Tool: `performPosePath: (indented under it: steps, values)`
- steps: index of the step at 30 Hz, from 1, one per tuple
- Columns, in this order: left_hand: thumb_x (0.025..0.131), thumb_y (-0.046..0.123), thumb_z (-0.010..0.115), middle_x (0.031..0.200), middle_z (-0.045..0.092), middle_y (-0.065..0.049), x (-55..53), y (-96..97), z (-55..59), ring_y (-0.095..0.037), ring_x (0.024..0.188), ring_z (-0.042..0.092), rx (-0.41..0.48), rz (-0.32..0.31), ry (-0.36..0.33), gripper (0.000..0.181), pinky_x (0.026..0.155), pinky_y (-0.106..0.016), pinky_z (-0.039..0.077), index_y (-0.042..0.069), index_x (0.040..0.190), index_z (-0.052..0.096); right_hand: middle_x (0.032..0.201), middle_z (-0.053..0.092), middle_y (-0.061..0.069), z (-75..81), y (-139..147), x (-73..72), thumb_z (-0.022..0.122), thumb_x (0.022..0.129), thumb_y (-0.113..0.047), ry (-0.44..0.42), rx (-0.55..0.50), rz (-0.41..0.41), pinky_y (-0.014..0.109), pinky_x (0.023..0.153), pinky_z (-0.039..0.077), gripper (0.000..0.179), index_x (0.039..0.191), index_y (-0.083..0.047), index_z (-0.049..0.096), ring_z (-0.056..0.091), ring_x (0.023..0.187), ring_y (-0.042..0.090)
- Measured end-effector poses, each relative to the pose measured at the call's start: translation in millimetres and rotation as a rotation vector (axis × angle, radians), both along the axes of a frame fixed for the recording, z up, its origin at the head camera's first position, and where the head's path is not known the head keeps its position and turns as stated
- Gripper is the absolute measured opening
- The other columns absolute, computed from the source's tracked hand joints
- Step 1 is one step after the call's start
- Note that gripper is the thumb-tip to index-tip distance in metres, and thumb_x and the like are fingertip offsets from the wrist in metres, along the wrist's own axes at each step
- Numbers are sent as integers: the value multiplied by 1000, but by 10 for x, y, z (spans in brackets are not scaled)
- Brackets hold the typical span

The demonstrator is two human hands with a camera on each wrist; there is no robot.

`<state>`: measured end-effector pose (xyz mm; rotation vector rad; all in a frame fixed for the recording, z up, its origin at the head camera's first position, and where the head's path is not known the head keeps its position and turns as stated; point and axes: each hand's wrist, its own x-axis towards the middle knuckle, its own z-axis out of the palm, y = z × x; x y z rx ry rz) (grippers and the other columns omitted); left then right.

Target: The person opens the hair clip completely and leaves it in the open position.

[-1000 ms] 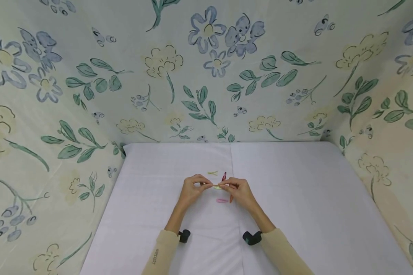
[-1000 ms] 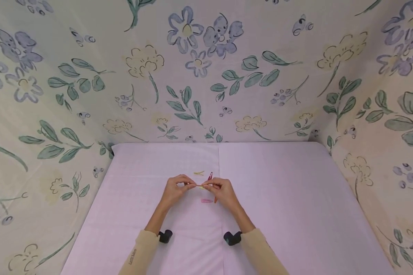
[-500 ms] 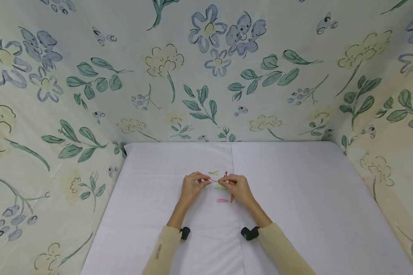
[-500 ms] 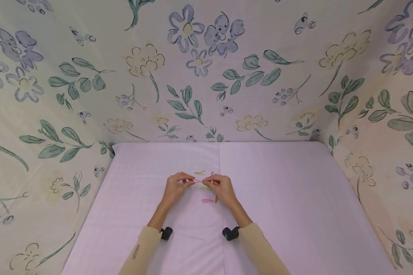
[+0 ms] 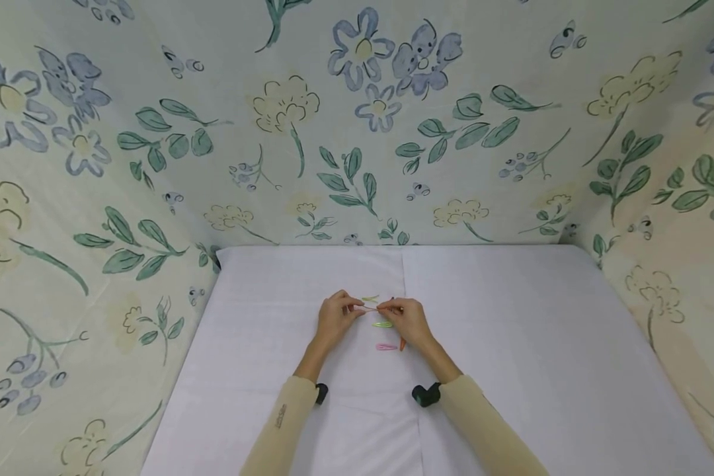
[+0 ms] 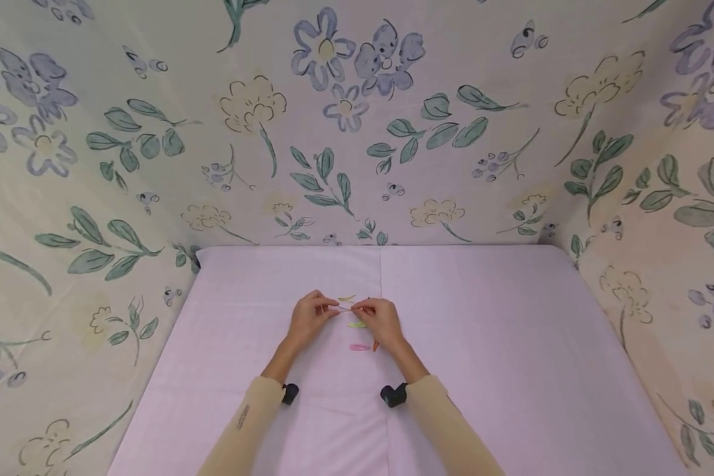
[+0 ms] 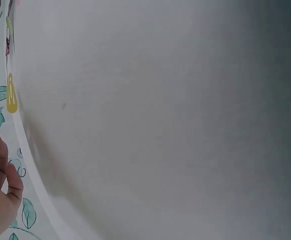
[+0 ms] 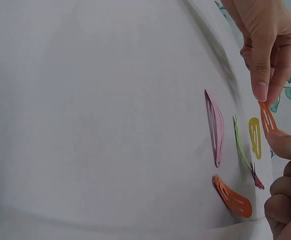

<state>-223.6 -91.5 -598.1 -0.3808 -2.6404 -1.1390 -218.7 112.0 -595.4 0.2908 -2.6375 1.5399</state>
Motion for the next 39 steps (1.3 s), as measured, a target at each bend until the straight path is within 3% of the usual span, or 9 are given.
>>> performPosePath:
  steps: [9, 14, 19, 25, 31, 35, 39]
  values:
    - [80, 13, 88, 75, 64, -5, -87, 26, -11, -12, 66, 51, -56, 37, -72, 15, 64, -24, 40, 9, 94, 83, 64, 64, 4, -54, -84, -84, 80, 89, -8, -34, 90, -39, 20, 53, 30, 6, 94, -7, 83, 39, 57, 7]
    - [79, 13, 89, 74, 62, -4, -121, 41, 8, -11, 65, 50, -79, 31, -107, 17, 64, -25, 40, 9, 95, 82, 69, 71, 5, -58, -110, -102, 80, 90, -8, -47, 138, -70, 20, 51, 31, 5, 92, -8, 83, 43, 56, 7]
    - [80, 13, 88, 75, 64, -4, -122, 43, 31, -10, 65, 50, -82, 24, -178, 19, 64, -24, 40, 9, 97, 82, 66, 69, 4, -49, -125, -96, 79, 90, -9, -65, 160, -81, 21, 49, 32, 4, 92, -9, 83, 45, 55, 8]
    - [81, 14, 88, 78, 68, -5, -92, 24, 70, -12, 68, 55, -98, 21, -207, 23, 66, -25, 43, 7, 101, 81, 61, 63, 1, -16, -111, -75, 78, 90, -8, -59, 173, -67, 22, 48, 32, 6, 93, -8, 83, 44, 55, 8]
    - [81, 11, 87, 82, 71, -7, -43, -23, 134, -17, 74, 62, -72, 39, -192, 23, 70, -29, 48, 5, 102, 81, 60, 53, -3, 73, 9, -8, 77, 90, -10, -95, 141, -85, 22, 51, 30, 8, 96, -6, 82, 41, 56, 9]
    - [81, 11, 87, 80, 71, -6, 3, -70, 146, -15, 73, 60, -62, 46, -187, 21, 69, -27, 47, 6, 100, 81, 57, 41, -4, 74, 177, 61, 74, 92, -10, -128, 101, -94, 22, 49, 25, 11, 100, -5, 81, 33, 52, 8]
    - [80, 10, 88, 77, 69, -5, 87, -106, 158, -11, 69, 56, -58, 30, -194, 18, 65, -24, 44, 6, 97, 82, 57, 40, -4, 61, 340, 149, 72, 94, -12, -147, 96, -123, 22, 49, 27, 14, 102, -5, 81, 32, 51, 8]
